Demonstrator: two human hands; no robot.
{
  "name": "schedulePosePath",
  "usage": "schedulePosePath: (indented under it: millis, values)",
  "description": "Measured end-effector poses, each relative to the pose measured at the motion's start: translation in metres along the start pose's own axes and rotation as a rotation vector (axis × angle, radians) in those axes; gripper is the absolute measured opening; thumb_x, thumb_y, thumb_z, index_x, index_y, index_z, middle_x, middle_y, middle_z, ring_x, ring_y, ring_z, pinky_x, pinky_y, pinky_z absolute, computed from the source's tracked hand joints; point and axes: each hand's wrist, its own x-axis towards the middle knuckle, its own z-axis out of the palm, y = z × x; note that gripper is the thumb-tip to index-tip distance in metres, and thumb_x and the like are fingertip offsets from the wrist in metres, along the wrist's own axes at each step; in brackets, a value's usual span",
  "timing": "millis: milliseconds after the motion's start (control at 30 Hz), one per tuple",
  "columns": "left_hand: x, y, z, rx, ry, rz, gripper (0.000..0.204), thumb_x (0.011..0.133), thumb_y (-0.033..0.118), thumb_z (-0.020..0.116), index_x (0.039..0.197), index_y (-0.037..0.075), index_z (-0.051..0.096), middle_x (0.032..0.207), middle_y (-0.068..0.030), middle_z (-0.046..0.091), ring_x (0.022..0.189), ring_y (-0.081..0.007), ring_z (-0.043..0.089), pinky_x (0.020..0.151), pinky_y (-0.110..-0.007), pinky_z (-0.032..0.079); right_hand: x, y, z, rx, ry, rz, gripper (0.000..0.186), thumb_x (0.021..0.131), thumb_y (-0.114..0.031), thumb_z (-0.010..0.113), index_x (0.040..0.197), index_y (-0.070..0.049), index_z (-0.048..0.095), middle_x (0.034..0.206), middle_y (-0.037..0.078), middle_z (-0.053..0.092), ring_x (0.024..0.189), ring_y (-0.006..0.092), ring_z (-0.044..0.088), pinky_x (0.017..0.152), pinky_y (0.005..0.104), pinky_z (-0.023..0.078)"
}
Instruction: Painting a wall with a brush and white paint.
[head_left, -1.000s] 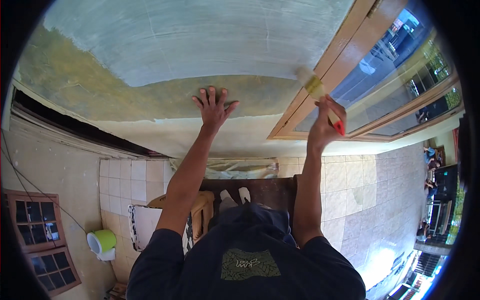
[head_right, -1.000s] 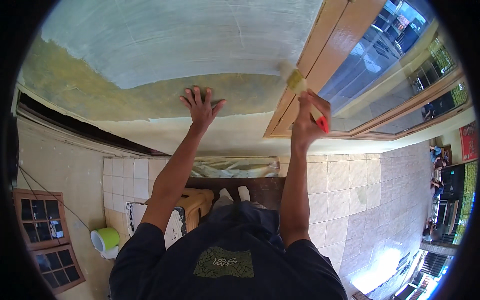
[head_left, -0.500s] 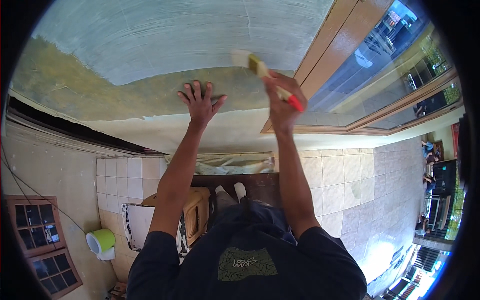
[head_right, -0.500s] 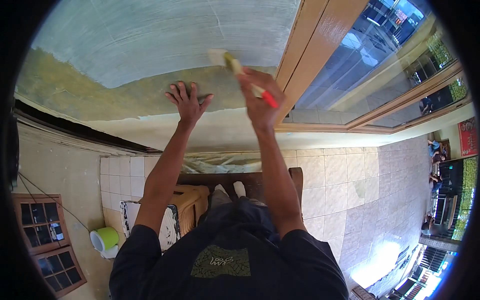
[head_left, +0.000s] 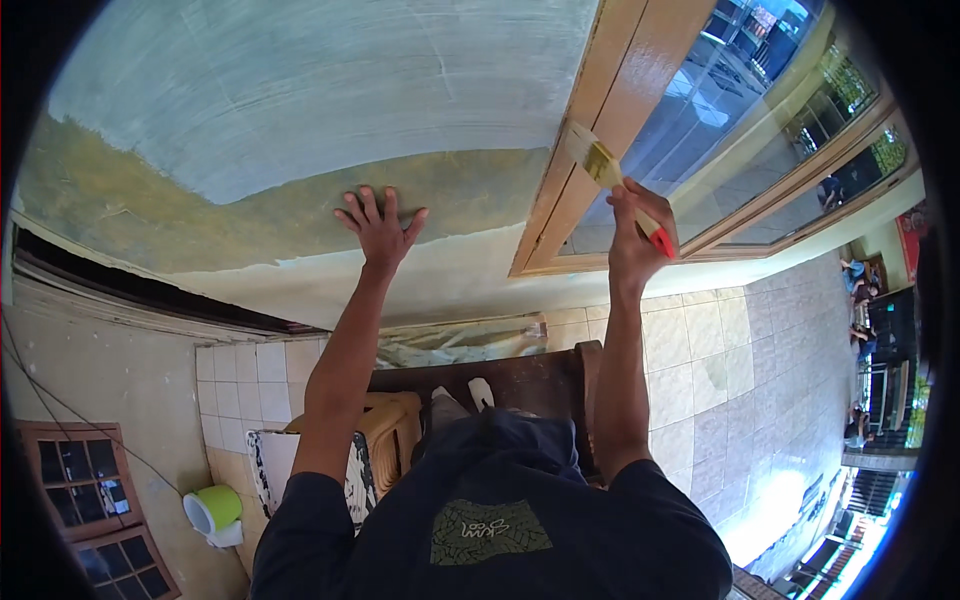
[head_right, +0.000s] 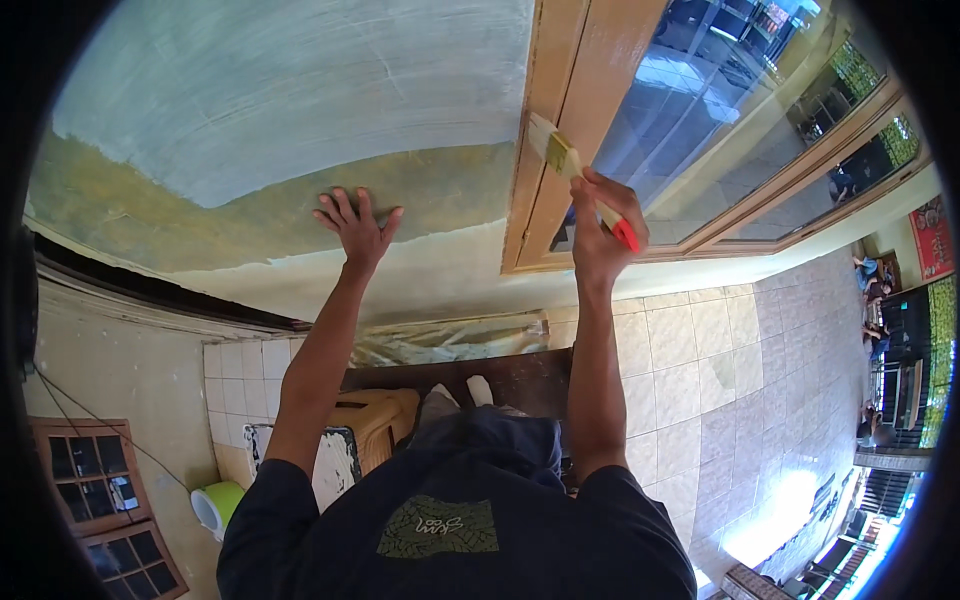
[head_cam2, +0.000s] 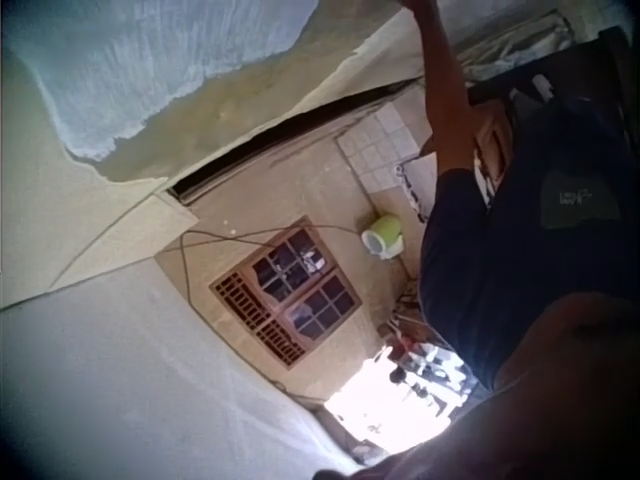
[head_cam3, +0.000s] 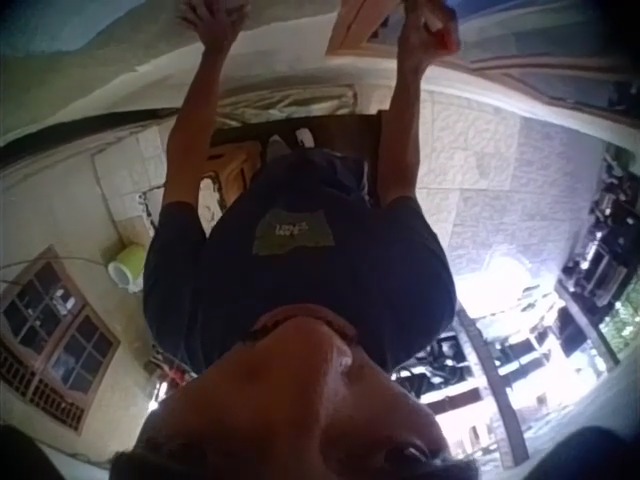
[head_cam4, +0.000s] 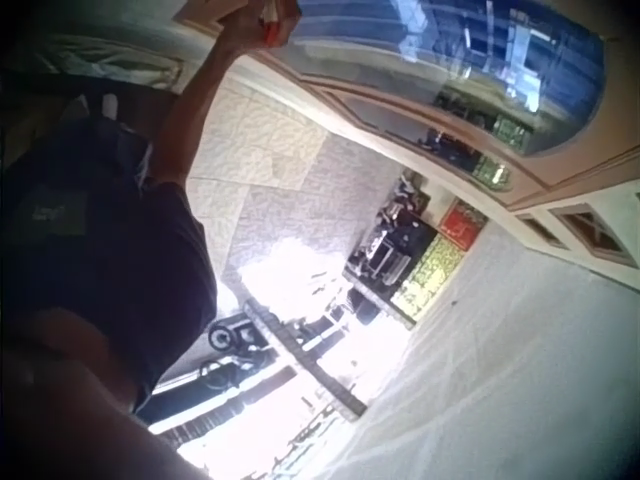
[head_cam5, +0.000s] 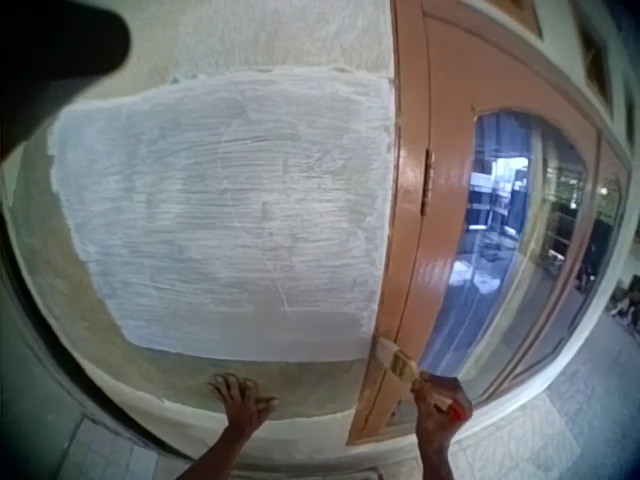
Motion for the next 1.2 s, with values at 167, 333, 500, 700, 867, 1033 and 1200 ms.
schedulePosePath:
  millis: [167,333,500,700,867,1033,1200]
  values:
    - [0.05,0.045,-0.038,0.196,-1.245,-0.452,0.088,0.088,0.067,0.052,0.153,0.016,0.024,0.162,-0.0184,-0.001,0.147,-0.0449,-0.004,0.11,-0.069,-0.005,-0.001,-0.021,0.001,-0.038,-0.16,-0.081,0.015,0.078,0.007,0.075,0.088,-0.002,0.07,0.096,0.013,0.072,0.086,0.0178,0.068,0.077,0.0274,0.054]
    - [0.006,0.02,-0.013,-0.007,-0.039,0.017,0.09,0.088,0.066,0.053,0.153,0.014,0.022,0.161,-0.0202,-0.002,0.147,-0.0458,-0.005,0.109,-0.07,-0.005,0.009,0.001,-0.004,-0.025,-0.07,-0.027,0.016,0.078,0.009,0.074,0.088,-0.003,0.071,0.096,0.011,0.072,0.087,0.0174,0.068,0.078,0.0282,0.053]
    - [0.024,0.031,-0.023,0.102,-0.624,-0.221,0.089,0.087,0.066,0.054,0.153,0.014,0.023,0.161,-0.0206,-0.003,0.147,-0.0469,-0.005,0.109,-0.071,-0.005,0.009,-0.019,-0.007,0.001,-0.017,0.003,0.016,0.077,0.009,0.075,0.087,-0.003,0.07,0.095,0.01,0.072,0.087,0.0176,0.068,0.079,0.0283,0.053]
    - [0.006,0.03,-0.006,-0.029,-0.05,0.004,0.089,0.088,0.065,0.054,0.152,0.013,0.022,0.161,-0.0208,-0.003,0.147,-0.047,-0.005,0.109,-0.071,-0.004,0.032,-0.012,0.004,-0.041,-0.033,-0.074,0.017,0.076,0.009,0.075,0.087,-0.002,0.07,0.093,0.01,0.072,0.085,0.0168,0.068,0.077,0.0274,0.054]
    - [0.019,0.036,-0.014,-0.023,-0.053,0.01,0.09,0.087,0.066,0.056,0.152,0.013,0.023,0.161,-0.0212,-0.002,0.146,-0.0473,-0.005,0.109,-0.071,-0.003,0.028,-0.037,0.001,0.121,-0.07,-0.084,0.018,0.076,0.011,0.073,0.086,-0.003,0.069,0.091,0.01,0.072,0.086,0.018,0.069,0.074,0.028,0.054]
    - [0.006,0.022,-0.009,0.003,-0.047,-0.007,0.091,0.086,0.067,0.055,0.152,0.014,0.023,0.161,-0.0205,-0.001,0.147,-0.0469,-0.004,0.109,-0.07,-0.003,0.039,-0.037,0.031,0.067,-0.241,-0.259,0.016,0.077,0.009,0.074,0.087,-0.003,0.07,0.097,0.012,0.073,0.084,0.017,0.069,0.076,0.0285,0.054]
    - [0.011,0.018,-0.006,0.007,-0.036,-0.006,0.09,0.087,0.068,0.053,0.153,0.014,0.023,0.161,-0.0192,0.0,0.147,-0.046,-0.004,0.11,-0.07,-0.004,0.038,-0.043,0.009,0.079,-0.038,-0.11,0.017,0.077,0.01,0.074,0.088,-0.003,0.071,0.093,0.012,0.072,0.086,0.0177,0.068,0.077,0.0288,0.054]
